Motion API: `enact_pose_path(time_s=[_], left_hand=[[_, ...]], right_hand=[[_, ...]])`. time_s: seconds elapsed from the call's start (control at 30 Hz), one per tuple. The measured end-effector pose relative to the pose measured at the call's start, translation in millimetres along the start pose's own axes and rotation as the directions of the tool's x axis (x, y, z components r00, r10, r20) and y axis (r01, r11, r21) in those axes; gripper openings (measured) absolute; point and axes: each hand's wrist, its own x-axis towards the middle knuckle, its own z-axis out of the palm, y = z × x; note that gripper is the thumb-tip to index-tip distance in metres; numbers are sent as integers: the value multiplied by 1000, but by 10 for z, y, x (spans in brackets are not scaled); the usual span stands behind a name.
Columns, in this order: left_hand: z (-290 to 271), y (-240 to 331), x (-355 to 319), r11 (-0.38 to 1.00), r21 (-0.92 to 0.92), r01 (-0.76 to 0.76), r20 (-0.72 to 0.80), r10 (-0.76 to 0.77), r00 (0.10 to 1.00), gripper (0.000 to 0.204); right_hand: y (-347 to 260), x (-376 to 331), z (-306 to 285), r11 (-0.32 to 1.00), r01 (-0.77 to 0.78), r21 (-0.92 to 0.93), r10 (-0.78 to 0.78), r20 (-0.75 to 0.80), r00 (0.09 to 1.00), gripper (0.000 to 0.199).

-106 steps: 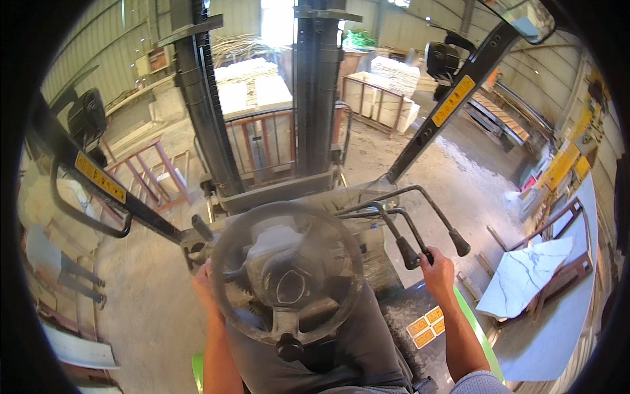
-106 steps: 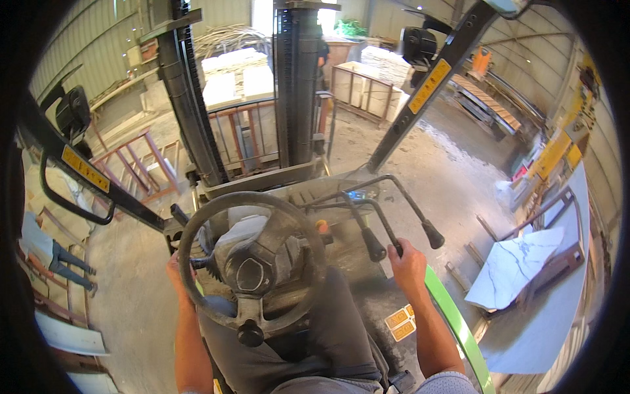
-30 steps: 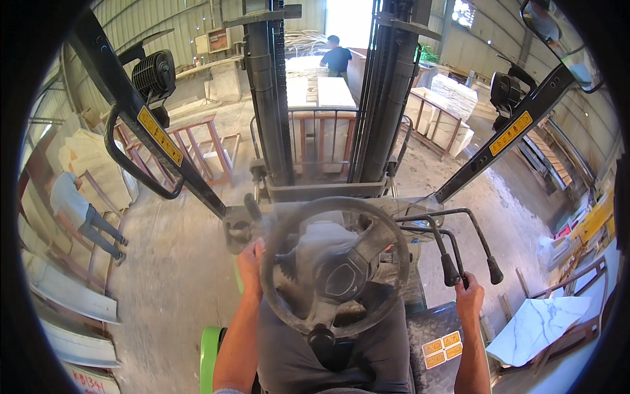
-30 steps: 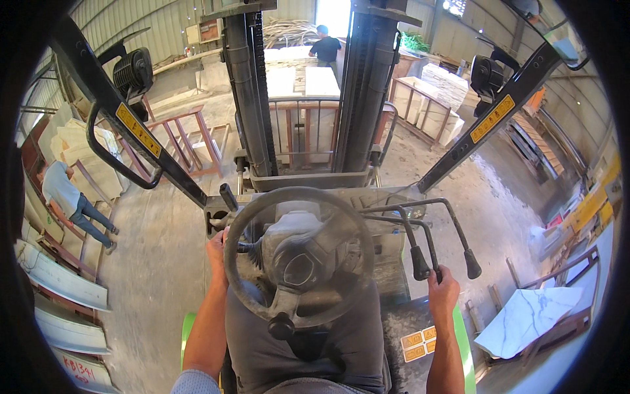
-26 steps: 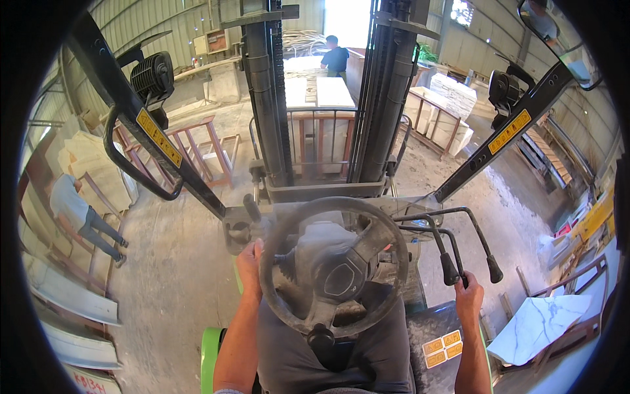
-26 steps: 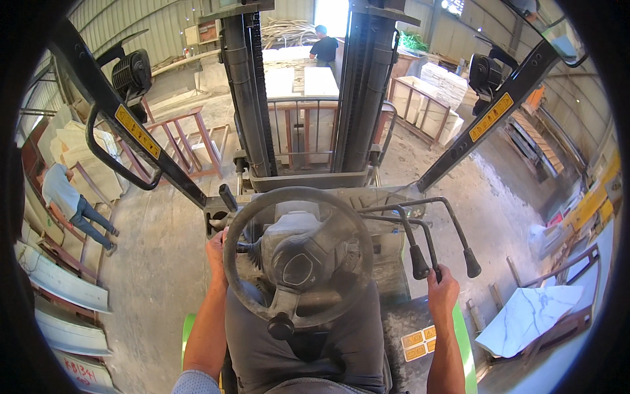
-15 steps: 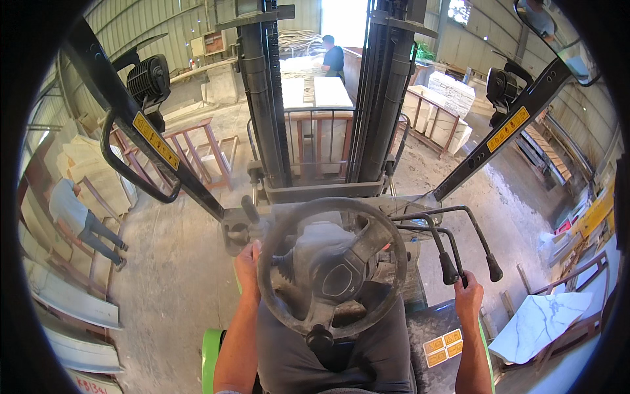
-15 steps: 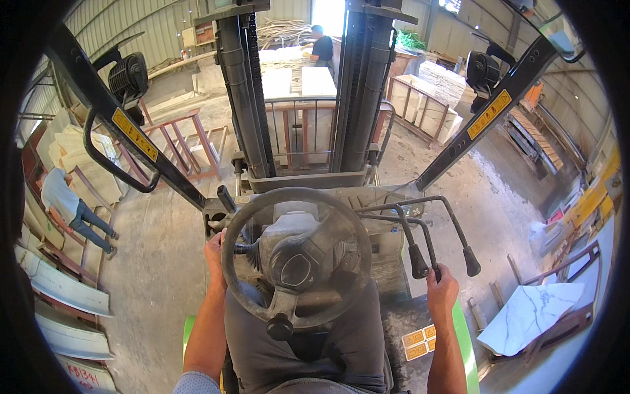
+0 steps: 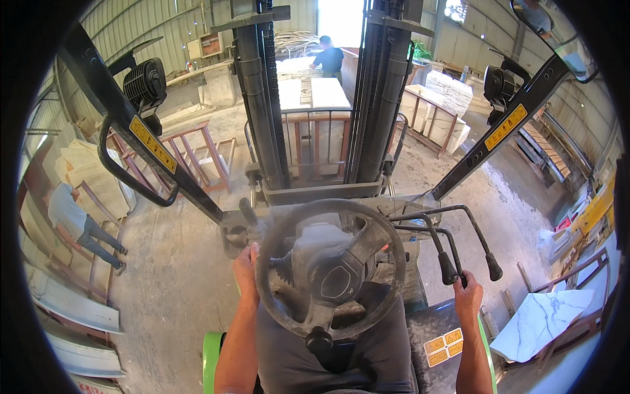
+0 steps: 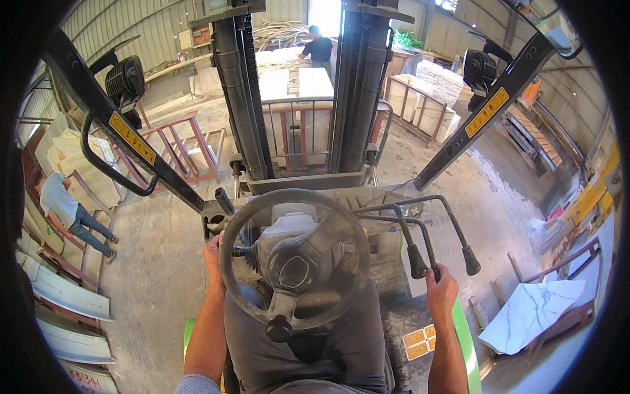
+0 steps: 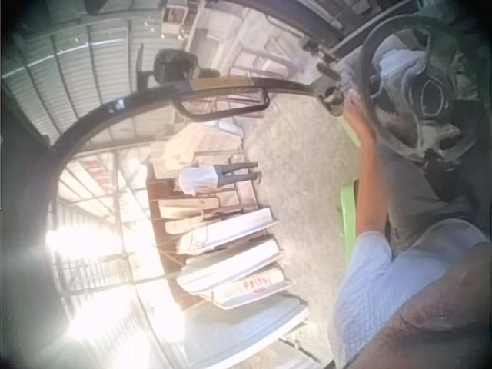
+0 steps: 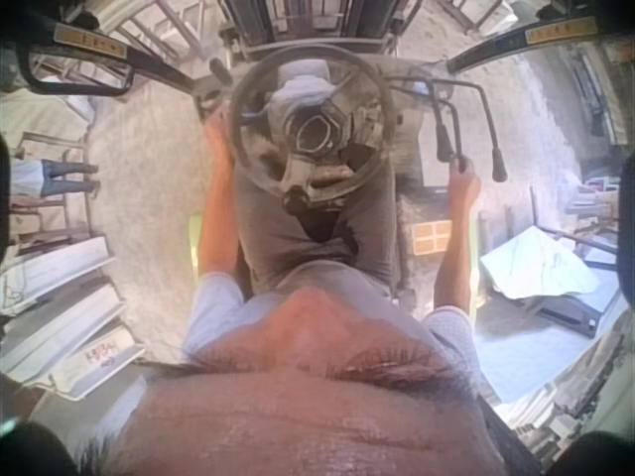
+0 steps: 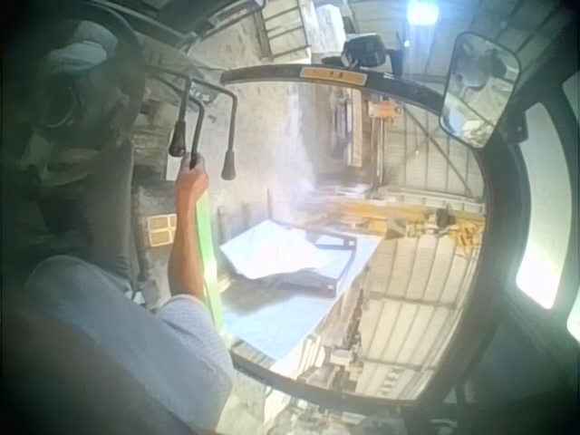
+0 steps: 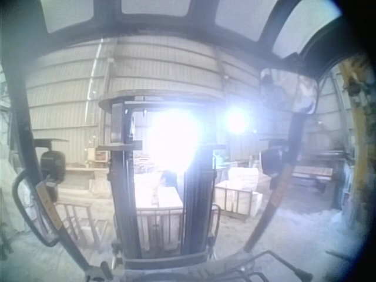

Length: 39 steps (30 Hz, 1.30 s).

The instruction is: The person operates a forklift inside a warehouse, steering and maneuvering around stacks of wrapped materials. The operator adjusts the steering wheel and control levers while navigating narrow aisles and positioning the forks near pallets.

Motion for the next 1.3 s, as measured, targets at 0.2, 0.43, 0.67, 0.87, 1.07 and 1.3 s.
enact_pose_path(time_s=[0.2, 0.43, 0.67, 0.87, 1.07, 1.3], left_hand=[[-41, 202, -70, 998, -15, 63, 24, -62, 998, 40], [3, -21, 15, 997, -35, -64, -34, 63, 997, 39], [4, -136, 66, 996, -29, -79, -25, 78, 997, 39], [-4, -52, 23, 1000, -8, 5, 9, -5, 1000, 40], [18, -107, 41, 997, -51, -62, -17, 61, 998, 42], [-16, -4, 11, 1000, -12, 23, 20, -23, 1000, 41]], right_hand=[[-17, -21, -5, 1000, 1, -22, -1, -5, 1000, 25], [1, -29, 5, 999, 24, -24, -25, -20, 999, 25], [29, -33, 13, 999, 34, -30, -35, -30, 999, 25], [32, -43, 16, 999, 27, -30, -28, -35, 999, 25], [19, -49, 4, 999, 14, -31, -15, -23, 1000, 25], [22, -49, 0, 999, -6, -35, 5, -21, 1000, 25]])
